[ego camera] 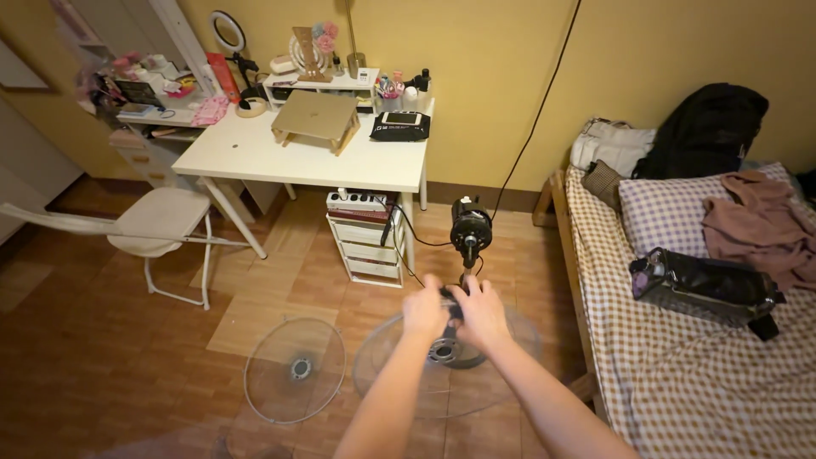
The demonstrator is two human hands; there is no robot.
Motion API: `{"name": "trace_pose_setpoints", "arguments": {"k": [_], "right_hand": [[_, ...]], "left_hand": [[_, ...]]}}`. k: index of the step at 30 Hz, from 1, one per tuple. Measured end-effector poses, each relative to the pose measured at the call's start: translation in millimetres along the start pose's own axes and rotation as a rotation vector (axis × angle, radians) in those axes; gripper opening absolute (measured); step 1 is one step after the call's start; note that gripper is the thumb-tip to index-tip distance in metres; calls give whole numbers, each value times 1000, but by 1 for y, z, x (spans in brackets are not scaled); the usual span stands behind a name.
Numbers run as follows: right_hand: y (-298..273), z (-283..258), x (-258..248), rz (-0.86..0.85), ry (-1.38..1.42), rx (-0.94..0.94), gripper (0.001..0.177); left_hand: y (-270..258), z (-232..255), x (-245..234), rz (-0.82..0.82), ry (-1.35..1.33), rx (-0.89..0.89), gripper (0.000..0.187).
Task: The person disassembles a standing electric fan by removing the front grille, fan blades, and rear grille, then reassembles the components in reverse order. The process is performed by hand without tools, and the fan is returned to its original assembled state.
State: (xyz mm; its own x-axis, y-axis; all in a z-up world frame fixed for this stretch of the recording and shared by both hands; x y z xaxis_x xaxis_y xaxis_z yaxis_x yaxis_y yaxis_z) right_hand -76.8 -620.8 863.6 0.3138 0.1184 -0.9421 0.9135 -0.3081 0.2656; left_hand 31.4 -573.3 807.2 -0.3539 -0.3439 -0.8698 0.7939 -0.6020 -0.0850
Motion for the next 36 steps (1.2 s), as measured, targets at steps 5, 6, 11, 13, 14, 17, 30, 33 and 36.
{"name": "trace_pose_setpoints", "arguments": {"k": [5,6,11,13,14,17,30,33,36], "right_hand": [[18,58,20,-206,91,254,38],[20,69,23,-198,124,311,37],[48,104,35,-61,259,344,33],[64,111,39,-9,271,292,34],[68,115,43,-16,268,309,34],[88,129,49,-66,288,355,33],[82,219,45,-6,442,636,37],[109,198,17,31,107,493,61],[125,175,5,-61,-105,370,71]], "left_hand": [[14,41,-8,-155,-59,182,55],[16,46,-13,-151,-52,260,65],[38,47,-37,6,-73,545,90],[54,42,-36,-16,-108,623,89],[61,37,-36,-26,-126,661,88],[90,22,-39,-80,-270,603,71],[200,-46,-40,70,-226,-17,18],[205,-24,-35,184,-221,208,20],[205,17,-2,85,-122,324,16]]}}
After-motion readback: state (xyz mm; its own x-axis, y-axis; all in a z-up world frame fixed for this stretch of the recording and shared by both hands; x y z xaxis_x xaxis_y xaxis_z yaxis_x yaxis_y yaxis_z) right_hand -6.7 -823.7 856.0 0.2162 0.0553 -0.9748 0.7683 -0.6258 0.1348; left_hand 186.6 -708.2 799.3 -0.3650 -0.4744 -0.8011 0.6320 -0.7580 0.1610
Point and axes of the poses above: each hand's wrist, its own y-axis towards the middle knuckle, its own x-axis out of the palm, z = x × y, the point moved 6 cm from there along y, towards the middle knuckle, and after that the axes turned 15 degrees about -x, right-handed, at the moved point
